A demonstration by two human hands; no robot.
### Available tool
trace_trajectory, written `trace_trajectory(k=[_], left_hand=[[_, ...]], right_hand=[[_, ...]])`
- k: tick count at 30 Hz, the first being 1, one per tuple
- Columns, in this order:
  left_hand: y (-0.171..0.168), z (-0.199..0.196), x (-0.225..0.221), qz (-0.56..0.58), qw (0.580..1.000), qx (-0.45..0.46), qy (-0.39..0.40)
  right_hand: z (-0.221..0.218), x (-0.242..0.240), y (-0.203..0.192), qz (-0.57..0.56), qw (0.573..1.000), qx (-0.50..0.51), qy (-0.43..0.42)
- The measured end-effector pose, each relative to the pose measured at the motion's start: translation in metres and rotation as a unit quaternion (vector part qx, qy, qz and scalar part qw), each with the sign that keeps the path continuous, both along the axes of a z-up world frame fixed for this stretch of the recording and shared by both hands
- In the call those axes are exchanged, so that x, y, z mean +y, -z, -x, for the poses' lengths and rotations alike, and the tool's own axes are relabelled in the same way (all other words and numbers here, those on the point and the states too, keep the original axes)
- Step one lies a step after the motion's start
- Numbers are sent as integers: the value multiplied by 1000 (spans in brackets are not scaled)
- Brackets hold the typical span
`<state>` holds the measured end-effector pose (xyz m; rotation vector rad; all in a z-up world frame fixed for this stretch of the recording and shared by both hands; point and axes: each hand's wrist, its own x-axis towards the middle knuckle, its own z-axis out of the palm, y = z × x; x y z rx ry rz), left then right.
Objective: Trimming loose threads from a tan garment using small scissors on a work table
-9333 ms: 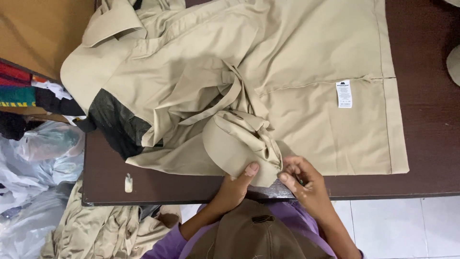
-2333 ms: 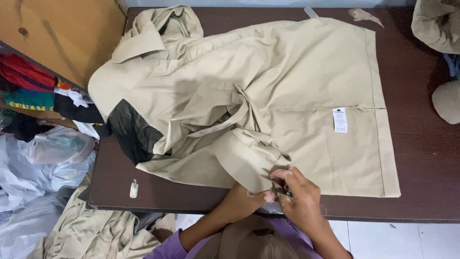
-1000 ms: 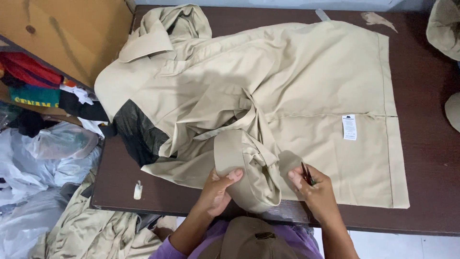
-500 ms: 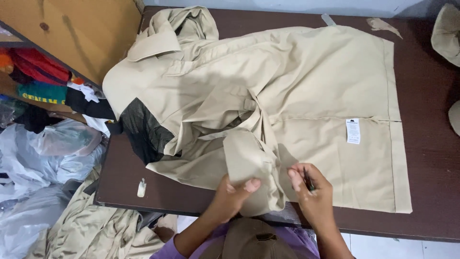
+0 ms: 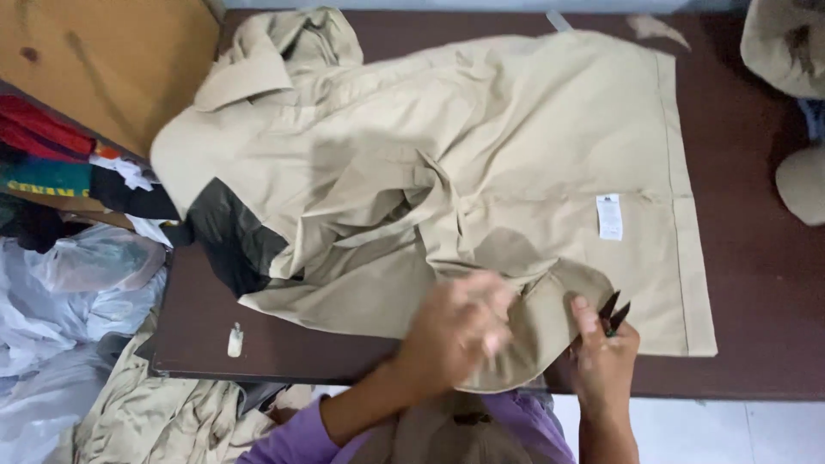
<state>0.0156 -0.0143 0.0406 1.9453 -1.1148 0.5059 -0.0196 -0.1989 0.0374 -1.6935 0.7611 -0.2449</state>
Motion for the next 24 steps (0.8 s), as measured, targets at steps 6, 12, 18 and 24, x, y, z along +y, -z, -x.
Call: trace_trajectory(k=[6,12,18,24], left_hand=[[19,-29,8,-86,985,94,-116],[32,-36,-3,-14,978,122,-167],[19,-19,17,-194,871,413,-183],[45,2,13,-177,827,534,-15]], right_hand=[[-9,-25,11,-210,977,5,34],[-8,-30,13,-270,953,94,97],[11,-51,76,-257,963,-56,59],[8,-41,67,-292,949,-109,40]])
